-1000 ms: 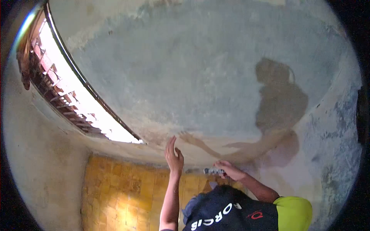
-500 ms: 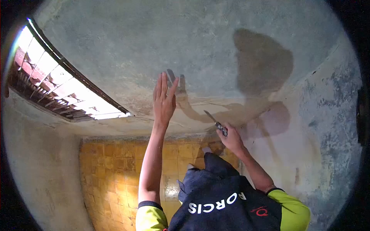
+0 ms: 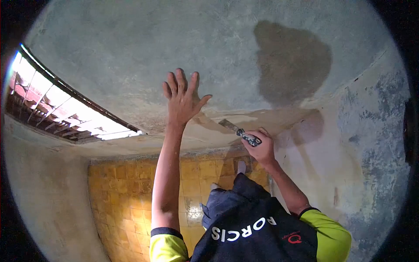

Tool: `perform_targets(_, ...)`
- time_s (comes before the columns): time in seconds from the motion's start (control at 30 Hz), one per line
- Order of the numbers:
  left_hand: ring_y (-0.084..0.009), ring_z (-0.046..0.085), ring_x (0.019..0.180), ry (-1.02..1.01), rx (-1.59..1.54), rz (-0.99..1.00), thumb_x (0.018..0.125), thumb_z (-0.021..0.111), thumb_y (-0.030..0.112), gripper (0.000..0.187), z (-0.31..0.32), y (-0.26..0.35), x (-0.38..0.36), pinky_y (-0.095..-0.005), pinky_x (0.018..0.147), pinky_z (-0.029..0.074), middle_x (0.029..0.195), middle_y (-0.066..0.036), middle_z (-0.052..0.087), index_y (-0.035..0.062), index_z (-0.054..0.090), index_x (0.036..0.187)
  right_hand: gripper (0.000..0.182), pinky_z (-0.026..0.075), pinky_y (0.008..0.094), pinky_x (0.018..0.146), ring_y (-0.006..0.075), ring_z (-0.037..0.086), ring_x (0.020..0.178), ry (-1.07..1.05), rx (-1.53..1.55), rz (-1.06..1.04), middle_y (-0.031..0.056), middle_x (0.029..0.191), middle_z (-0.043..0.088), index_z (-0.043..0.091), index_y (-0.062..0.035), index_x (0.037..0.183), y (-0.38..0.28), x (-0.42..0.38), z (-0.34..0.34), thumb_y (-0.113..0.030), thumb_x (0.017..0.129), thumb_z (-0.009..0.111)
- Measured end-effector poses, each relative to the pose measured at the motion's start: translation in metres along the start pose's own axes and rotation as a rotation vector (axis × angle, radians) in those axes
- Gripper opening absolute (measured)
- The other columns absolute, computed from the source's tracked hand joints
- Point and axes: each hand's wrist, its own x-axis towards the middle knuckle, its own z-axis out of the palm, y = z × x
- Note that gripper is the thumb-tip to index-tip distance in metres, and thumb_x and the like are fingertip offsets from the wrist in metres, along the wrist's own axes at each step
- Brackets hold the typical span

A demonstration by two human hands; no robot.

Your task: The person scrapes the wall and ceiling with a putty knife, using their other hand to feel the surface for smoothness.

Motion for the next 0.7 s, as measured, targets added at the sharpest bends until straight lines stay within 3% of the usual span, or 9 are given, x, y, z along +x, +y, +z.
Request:
perform_targets(0.07,-0.0525,0.008,0.141,0.043,0.080,0.013,0.076,0.062,0.071,0.096,0.013,-0.001,-0.003,-0.0656,0.109,0.006,0.152,-0.035,0.015,0.0130,0.034,0.147,0.030,0.052,0.0370,0.069,0.0279,0.066,0.076,0.021,0.018,-0.026,0.0121,0.084,0.067,0.068,-0.0028,0.091,0.003,0.003,-0.003,-0.008,0.065,0.082)
perform_targets(0.17,-0.0474,0.005,0.144,0.107,0.049,0.005,0.078,0.059,0.072,0.093,0.019,-0.002,-0.003,-0.0596,0.112,-0.002,0.154,-0.028,0.017,0.0217,0.029,0.151,0.032,0.052,0.0357,0.067,0.0258,0.065,0.075,0.015,0.058,-0.089,0.0105,0.083,0.067,0.068,-0.0029,0.090,0.007,0.014,-0.005,-0.009,0.064,0.086)
perform_targets(0.27,-0.0565,0.009,0.139,0.053,0.146,0.036,0.074,0.060,0.076,0.101,0.016,-0.002,-0.004,-0.0665,0.107,0.008,0.149,-0.038,0.016,0.0112,0.032,0.147,0.030,0.050,0.0350,0.065,0.0251,0.063,0.072,-0.058,0.092,-0.117,0.0093,0.080,0.065,0.068,-0.0028,0.087,0.006,0.019,-0.008,-0.010,0.064,0.087)
perform_targets(0.37,-0.0583,0.011,0.138,0.056,0.159,0.041,0.074,0.060,0.075,0.100,0.019,-0.003,-0.005,-0.0672,0.106,0.009,0.148,-0.039,0.017,0.0105,0.033,0.146,0.027,0.048,0.0349,0.062,0.0226,0.062,0.069,-0.173,0.151,-0.208,0.0084,0.076,0.062,0.066,-0.0031,0.082,0.015,0.028,-0.002,-0.013,0.067,0.086)
perform_targets(0.43,-0.0530,0.013,0.139,0.076,0.115,0.011,0.077,0.059,0.074,0.095,0.018,-0.001,-0.005,-0.0635,0.108,0.009,0.150,-0.032,0.021,0.0179,0.031,0.148,0.030,0.046,0.0338,0.058,0.0190,0.061,0.066,-0.192,0.251,-0.335,0.0075,0.071,0.060,0.061,-0.0030,0.077,0.038,0.034,0.020,-0.016,0.068,0.087)
perform_targets(0.53,-0.0517,0.020,0.136,0.075,0.093,-0.010,0.078,0.058,0.074,0.090,0.016,0.000,-0.004,-0.0627,0.104,0.015,0.148,-0.029,0.028,0.0217,0.033,0.147,0.023,0.047,0.0390,0.061,0.0264,0.060,0.068,-0.509,0.260,-0.354,0.0076,0.071,0.058,0.064,-0.0074,0.075,0.042,0.039,0.034,-0.020,0.072,0.083)
perform_targets(0.7,-0.0529,0.029,0.128,0.069,0.121,-0.013,0.077,0.059,0.074,0.087,0.015,-0.001,-0.002,-0.0636,0.098,0.022,0.143,-0.030,0.032,0.0218,0.038,0.143,0.030,0.042,0.0402,0.052,0.0241,0.055,0.056,-0.381,0.270,-0.779,0.0051,0.060,0.052,0.054,-0.0076,0.066,0.027,0.051,0.042,-0.019,0.073,0.081)
